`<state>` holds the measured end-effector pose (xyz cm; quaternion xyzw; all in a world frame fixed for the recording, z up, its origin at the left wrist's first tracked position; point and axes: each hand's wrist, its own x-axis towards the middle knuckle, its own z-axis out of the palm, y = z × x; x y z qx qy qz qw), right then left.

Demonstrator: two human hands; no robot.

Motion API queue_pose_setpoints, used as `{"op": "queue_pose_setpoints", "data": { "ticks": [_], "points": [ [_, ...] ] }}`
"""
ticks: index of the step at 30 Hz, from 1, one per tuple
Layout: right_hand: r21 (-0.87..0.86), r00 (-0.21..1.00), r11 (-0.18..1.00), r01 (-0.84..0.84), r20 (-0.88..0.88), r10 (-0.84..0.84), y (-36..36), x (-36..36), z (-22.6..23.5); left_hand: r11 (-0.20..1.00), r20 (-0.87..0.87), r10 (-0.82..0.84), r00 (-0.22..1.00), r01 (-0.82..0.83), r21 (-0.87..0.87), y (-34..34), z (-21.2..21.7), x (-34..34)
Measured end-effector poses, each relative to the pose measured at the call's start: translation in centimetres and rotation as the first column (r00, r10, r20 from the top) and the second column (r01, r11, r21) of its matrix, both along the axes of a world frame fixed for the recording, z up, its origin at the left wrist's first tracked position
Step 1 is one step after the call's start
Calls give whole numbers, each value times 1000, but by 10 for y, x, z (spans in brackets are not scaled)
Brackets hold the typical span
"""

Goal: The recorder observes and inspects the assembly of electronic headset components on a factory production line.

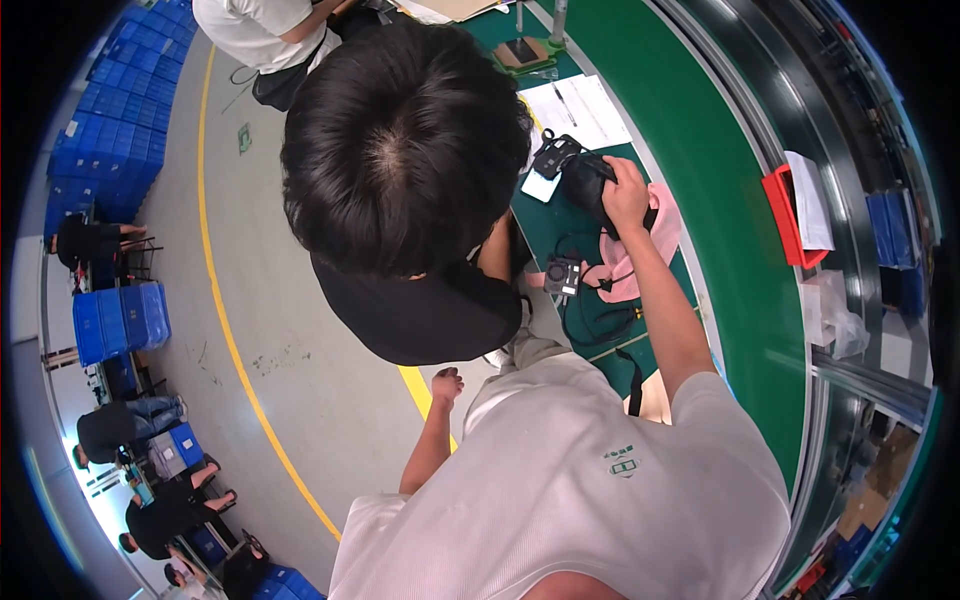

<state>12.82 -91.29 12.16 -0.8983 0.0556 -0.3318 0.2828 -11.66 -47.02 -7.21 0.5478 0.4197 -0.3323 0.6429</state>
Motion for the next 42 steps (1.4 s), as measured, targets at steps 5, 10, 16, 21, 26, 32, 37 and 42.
{"op": "queue_pose_setpoints", "data": {
  "ticks": [5,10,16,21,26,32,37,42],
  "points": [
    [0,999,1000,5,-33,-5,-1,3,-2,1000,-21,26,999,-26,-1,-4,3,1],
    [11,999,1000,-10,-39,10,4,6,-11,999,3,40,999,-40,-34,4,-5,0],
    [-11,998,1000,8,-69,-9,3,7,-17,1000,-4,18,1000,-18,10,2,-2,-2],
    [-12,998,1000,8,-54,-9,-1,8,-19,997,-21,20,1000,-19,78,-5,5,0],
    [2,999,999,37,-34,-37,-4,7,-3,1000,13,31,999,-31,-2,-3,-3,4],
    [-28,998,998,55,19,-55,1,0,62,1000,36,-22,999,22,-16,-4,-19,6],
    [-58,992,991,118,61,-115,1,-10,110,996,87,-38,995,31,86,-17,-6,15],
    [-46,994,993,110,30,-108,4,0,93,996,76,14,997,-21,86,9,-15,-8]
  ]
}}
